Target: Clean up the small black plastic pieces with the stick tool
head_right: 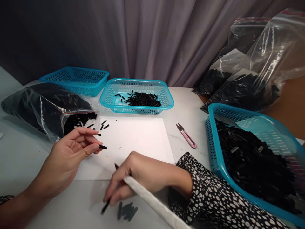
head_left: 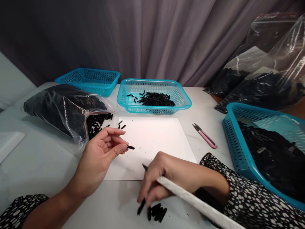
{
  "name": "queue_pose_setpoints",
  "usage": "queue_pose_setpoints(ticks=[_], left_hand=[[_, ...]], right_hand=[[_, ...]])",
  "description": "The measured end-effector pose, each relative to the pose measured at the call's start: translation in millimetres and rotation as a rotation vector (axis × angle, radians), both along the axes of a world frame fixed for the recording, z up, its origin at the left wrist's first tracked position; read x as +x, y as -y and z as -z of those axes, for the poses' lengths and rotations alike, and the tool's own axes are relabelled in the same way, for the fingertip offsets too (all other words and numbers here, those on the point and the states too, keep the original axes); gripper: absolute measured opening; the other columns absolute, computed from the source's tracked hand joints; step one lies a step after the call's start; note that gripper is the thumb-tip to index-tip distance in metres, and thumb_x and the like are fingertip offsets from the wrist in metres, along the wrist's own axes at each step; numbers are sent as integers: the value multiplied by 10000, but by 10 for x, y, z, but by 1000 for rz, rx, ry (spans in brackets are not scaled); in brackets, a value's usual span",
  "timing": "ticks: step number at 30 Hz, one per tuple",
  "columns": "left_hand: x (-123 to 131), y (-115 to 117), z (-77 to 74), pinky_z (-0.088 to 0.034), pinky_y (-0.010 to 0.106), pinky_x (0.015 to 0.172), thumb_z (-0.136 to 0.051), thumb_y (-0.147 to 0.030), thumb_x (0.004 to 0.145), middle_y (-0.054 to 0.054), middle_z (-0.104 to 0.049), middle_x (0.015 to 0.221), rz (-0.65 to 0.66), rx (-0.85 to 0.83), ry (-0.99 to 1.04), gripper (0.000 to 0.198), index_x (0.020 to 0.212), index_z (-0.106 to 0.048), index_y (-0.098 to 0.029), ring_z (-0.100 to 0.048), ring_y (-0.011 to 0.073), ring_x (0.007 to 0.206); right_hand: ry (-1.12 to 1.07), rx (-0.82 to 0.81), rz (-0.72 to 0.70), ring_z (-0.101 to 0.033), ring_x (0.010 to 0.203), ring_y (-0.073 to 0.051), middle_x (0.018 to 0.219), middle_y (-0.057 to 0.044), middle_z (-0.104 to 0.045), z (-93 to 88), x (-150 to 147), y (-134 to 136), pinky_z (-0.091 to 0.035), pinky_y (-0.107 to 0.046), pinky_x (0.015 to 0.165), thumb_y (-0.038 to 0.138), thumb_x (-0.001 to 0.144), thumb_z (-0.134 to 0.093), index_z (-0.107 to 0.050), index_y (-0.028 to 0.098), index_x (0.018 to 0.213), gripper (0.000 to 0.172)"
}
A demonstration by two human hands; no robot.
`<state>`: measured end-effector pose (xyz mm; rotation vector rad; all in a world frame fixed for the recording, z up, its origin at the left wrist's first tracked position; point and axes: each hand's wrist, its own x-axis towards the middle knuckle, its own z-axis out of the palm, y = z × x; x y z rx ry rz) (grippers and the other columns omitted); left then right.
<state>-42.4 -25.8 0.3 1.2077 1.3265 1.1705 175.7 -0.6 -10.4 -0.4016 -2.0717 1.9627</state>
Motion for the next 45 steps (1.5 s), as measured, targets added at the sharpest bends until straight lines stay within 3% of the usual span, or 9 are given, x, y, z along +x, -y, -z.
queue_pose_setpoints(ticks=[3,10,20,29,34,37,39,42,45], left_hand=[[9,1,-1,-563,194,715,-800,-265,786,-40,-701,741,-8,21,-17,227,979,-684,-237,-682,117,748],[39,46,-38,-569,194,718,-811,-230,761,-39,-734,734,-26,69,-60,233,959,-689,-247,-704,122,747],[126,90,-18,-619,230,768,-757,-172,811,-6,-787,951,104,160,-102,221,1008,-709,-261,-754,150,857],[34,98,-36,-515,284,579,-727,-42,812,-71,-587,596,191,949,-696,352,1111,-659,-216,-572,122,526],[45,119,-57,-549,426,916,-731,-71,802,74,-739,1130,156,831,-644,552,1287,-573,-283,-688,255,1056],[11,145,-86,-546,355,683,-726,-209,842,5,-737,713,227,716,-696,75,848,-705,-281,-675,207,657],[-26,131,-108,-479,327,557,-642,-269,899,-19,-600,504,165,622,-688,263,635,-650,-273,-561,175,493],[-53,82,-158,-499,288,582,-630,-263,903,-6,-682,630,-10,444,-563,101,840,-707,-279,-646,181,611],[-46,126,-235,-567,297,714,-717,-291,857,38,-764,883,79,233,-283,68,926,-717,-290,-717,218,852]], right_hand=[[-41,106,-38,-724,695,-171,828,-97,-796,22,-5,7,-551,-250,662,269,903,-703,-804,139,951,171],[-124,538,858,-561,450,-121,546,-9,-671,198,-132,56,-464,-244,478,346,872,-753,-793,137,926,220],[-191,550,868,-683,560,-148,747,-58,-795,200,-190,111,-515,-252,521,231,912,-699,-781,173,921,101],[-144,310,947,-616,538,-128,627,-7,-717,154,-180,112,-483,-236,513,232,859,-708,-766,183,820,85],[-163,276,904,-613,561,-142,662,-24,-731,151,-184,120,-478,-262,535,256,852,-721,-773,194,803,94],[-167,186,913,-564,550,-134,639,-12,-693,148,-200,124,-442,-266,529,286,838,-734,-754,196,758,123],[-160,59,924,-476,505,-110,576,18,-615,143,-212,121,-379,-251,489,328,824,-749,-725,192,719,173],[-158,-193,909,-298,437,-78,465,79,-416,140,-226,116,-241,-230,421,441,794,-770,-671,185,677,299],[-180,-337,899,-220,424,-65,440,105,-336,139,-233,112,-180,-224,402,494,758,-793,-637,180,662,364]])
